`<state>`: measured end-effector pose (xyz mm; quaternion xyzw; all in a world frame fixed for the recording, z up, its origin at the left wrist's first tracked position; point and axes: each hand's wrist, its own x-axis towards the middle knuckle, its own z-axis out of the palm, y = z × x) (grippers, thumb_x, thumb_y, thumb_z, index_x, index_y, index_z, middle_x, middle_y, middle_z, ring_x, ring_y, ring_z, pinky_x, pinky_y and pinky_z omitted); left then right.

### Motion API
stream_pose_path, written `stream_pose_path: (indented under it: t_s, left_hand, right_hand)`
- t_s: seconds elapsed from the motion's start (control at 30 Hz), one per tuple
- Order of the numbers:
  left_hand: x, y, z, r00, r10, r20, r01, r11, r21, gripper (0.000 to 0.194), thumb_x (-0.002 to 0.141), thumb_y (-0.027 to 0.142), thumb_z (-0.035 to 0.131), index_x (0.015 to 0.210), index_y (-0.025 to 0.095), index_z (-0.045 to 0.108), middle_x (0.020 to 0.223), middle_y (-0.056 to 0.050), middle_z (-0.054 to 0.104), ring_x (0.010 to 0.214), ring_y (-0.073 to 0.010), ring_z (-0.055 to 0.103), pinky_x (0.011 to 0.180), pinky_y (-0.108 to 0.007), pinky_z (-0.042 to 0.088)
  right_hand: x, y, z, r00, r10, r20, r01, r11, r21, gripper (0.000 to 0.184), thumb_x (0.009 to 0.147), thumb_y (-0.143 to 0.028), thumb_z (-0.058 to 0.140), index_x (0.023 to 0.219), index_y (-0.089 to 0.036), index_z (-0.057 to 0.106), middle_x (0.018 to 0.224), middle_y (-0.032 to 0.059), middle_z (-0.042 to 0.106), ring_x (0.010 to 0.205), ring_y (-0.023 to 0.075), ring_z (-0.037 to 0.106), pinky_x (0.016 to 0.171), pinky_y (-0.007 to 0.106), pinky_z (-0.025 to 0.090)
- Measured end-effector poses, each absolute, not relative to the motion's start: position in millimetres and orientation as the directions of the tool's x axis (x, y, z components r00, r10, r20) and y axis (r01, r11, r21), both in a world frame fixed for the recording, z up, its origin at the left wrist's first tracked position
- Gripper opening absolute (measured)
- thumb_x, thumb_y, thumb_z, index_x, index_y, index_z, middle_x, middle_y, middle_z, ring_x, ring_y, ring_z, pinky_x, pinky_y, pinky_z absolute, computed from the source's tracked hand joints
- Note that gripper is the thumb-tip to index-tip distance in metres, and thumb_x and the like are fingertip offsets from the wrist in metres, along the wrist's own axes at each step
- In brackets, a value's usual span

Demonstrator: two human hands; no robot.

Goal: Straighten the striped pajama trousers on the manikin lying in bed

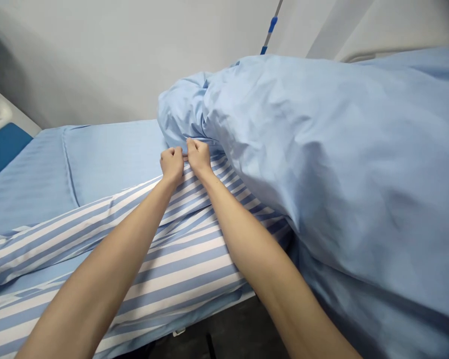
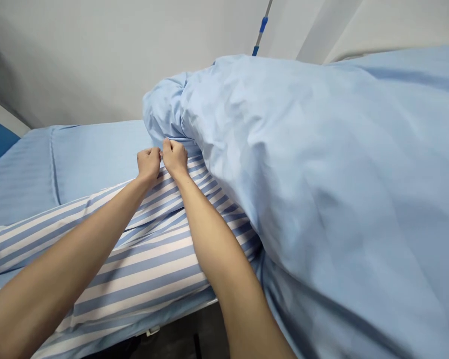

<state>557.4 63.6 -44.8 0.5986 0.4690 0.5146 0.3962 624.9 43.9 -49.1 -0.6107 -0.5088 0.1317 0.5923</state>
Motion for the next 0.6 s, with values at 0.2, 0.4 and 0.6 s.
stream_pose_path:
  t_s: [0.2, 0.4, 0.6]
  left_hand:
    - [575, 67, -55, 0.031, 0.939, 0.344, 0.132, -0.345, 0.929, 0.028, 0.077, 0.03, 0.042, 0.053, 0.016, 0.04, 0.055, 0.002, 0.041, 0.06, -0.0082, 0.046, 0.055, -0.019, 0.032]
    - [578, 73, -68, 0.14, 0.928, 0.344, 0.117, -0.361, 0.925, 0.03, 0.078, 0.031, 0.044, 0.053, 0.015, 0.042, 0.057, 0.002, 0.044, 0.061, -0.0078, 0.05, 0.059, -0.02, 0.037]
    - [544, 64, -55, 0.238, 0.943, 0.232, 0.115, -0.265, 0.957, 0.026, 0.073, 0.028, 0.047, 0.051, 0.017, 0.043, 0.048, 0.004, 0.038, 0.051, -0.0069, 0.039, 0.052, -0.02, 0.032]
  right_hand:
    - [637, 41, -44, 0.523, 0.704, 0.48, 0.597, 0.1, -0.796, 0.049, 0.091, -0.046, 0.026, 0.059, -0.016, 0.048, 0.058, 0.0002, 0.049, 0.067, 0.0132, 0.053, 0.068, 0.025, 0.04]
    - [663, 50, -60, 0.521, 0.688, 0.505, 0.672, 0.033, -0.739, 0.051, 0.094, -0.042, 0.019, 0.067, -0.015, 0.053, 0.065, 0.0028, 0.053, 0.076, 0.0148, 0.056, 0.074, 0.028, 0.04]
    - [663, 52, -70, 0.551, 0.657, 0.514, 0.681, 0.001, -0.732, 0.049, 0.093, -0.042, 0.022, 0.065, -0.016, 0.054, 0.062, 0.0034, 0.055, 0.07, 0.0144, 0.053, 0.068, 0.025, 0.039]
